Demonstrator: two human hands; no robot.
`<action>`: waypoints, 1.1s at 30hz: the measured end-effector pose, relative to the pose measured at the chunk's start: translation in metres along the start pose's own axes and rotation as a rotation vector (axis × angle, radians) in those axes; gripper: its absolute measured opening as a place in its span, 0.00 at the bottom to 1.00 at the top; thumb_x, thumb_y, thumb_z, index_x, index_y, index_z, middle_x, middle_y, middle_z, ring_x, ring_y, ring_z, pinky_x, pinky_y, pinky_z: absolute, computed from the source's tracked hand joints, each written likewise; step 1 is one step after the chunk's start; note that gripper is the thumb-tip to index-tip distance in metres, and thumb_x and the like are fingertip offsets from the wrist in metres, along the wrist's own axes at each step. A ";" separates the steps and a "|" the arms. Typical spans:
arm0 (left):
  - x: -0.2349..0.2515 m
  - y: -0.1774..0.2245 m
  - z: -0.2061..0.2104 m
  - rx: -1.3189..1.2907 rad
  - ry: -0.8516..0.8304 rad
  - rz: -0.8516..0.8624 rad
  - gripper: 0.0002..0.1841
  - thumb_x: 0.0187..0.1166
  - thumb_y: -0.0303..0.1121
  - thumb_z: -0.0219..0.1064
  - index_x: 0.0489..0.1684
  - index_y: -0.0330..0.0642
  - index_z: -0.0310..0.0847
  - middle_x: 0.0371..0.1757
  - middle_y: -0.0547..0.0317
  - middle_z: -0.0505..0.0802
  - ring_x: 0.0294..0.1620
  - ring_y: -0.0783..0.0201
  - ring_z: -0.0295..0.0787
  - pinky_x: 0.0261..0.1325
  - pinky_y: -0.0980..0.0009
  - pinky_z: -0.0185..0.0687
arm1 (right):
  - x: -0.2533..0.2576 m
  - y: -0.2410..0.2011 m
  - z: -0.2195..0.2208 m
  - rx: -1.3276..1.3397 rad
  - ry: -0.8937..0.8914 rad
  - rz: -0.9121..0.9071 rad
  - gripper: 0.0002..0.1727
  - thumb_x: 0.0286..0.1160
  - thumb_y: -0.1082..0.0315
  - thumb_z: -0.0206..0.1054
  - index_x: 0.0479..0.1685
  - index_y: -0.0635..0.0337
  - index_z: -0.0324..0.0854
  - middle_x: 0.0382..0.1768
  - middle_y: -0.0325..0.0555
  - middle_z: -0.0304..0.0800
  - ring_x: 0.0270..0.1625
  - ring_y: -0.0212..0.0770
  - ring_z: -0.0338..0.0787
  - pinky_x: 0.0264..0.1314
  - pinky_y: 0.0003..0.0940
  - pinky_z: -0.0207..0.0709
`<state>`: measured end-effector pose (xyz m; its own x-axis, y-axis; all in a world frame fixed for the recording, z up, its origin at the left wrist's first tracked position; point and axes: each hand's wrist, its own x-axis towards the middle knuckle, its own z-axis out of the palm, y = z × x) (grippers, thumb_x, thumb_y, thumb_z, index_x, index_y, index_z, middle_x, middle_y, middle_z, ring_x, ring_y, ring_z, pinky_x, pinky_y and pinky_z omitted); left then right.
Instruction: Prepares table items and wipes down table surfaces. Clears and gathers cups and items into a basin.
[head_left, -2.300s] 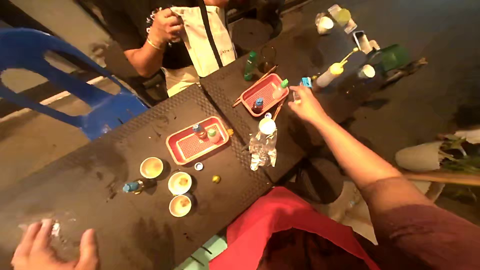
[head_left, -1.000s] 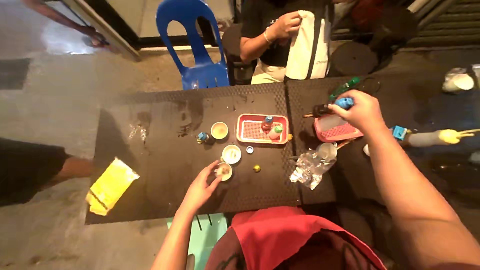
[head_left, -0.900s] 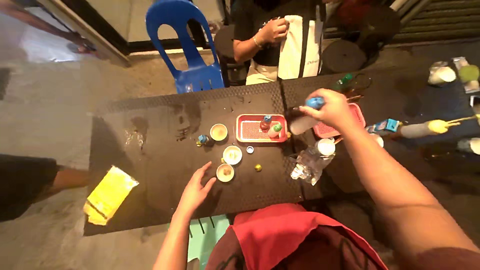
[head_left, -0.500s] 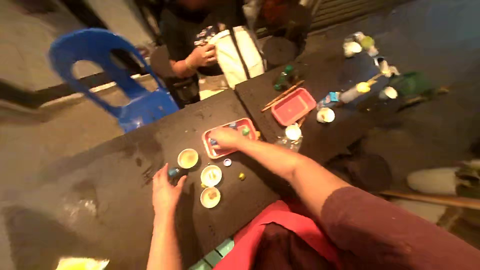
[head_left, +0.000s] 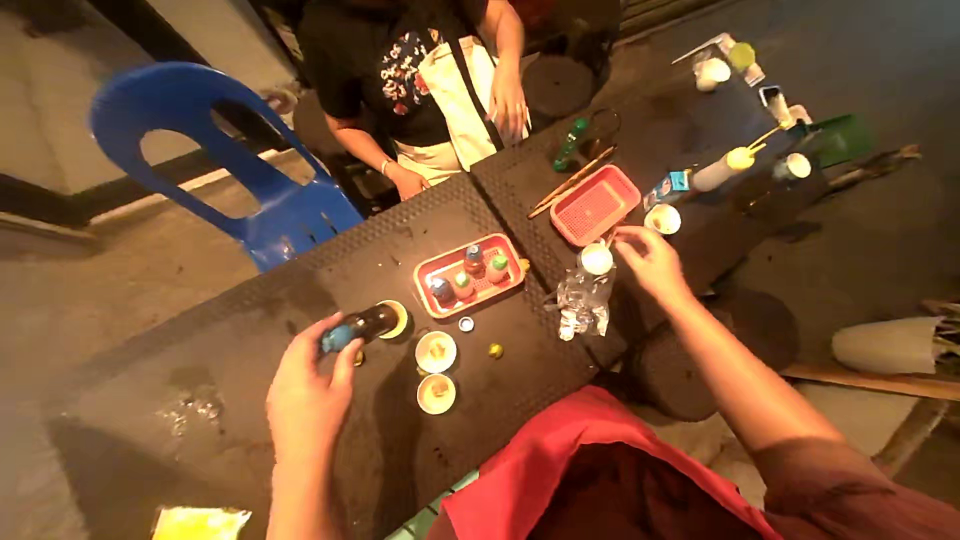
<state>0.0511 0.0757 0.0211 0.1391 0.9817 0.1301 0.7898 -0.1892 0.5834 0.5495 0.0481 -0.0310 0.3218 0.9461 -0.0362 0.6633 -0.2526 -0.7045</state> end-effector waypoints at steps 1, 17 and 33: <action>0.012 0.014 0.007 -0.022 -0.036 0.058 0.23 0.82 0.35 0.68 0.74 0.33 0.78 0.66 0.32 0.88 0.63 0.39 0.88 0.66 0.42 0.81 | -0.006 0.011 -0.007 0.024 0.026 0.059 0.21 0.88 0.63 0.62 0.73 0.65 0.78 0.67 0.61 0.86 0.68 0.52 0.88 0.73 0.50 0.79; 0.094 0.078 0.200 0.343 -0.559 0.175 0.18 0.75 0.30 0.74 0.64 0.40 0.87 0.71 0.34 0.85 0.74 0.29 0.76 0.71 0.27 0.66 | -0.048 0.078 -0.014 0.111 -0.076 0.223 0.18 0.86 0.66 0.65 0.70 0.62 0.82 0.65 0.56 0.88 0.64 0.45 0.90 0.69 0.42 0.82; -0.014 0.170 0.283 -0.065 -0.595 -0.005 0.24 0.77 0.41 0.73 0.72 0.45 0.84 0.83 0.41 0.76 0.82 0.37 0.72 0.81 0.40 0.68 | 0.010 0.139 0.034 0.340 -0.581 0.550 0.24 0.80 0.64 0.69 0.71 0.68 0.78 0.61 0.63 0.86 0.58 0.51 0.89 0.64 0.47 0.82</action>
<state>0.3524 0.0358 -0.1082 0.4607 0.8226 -0.3333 0.7558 -0.1667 0.6333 0.6221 0.0296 -0.1533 0.0795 0.6848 -0.7244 0.2471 -0.7175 -0.6512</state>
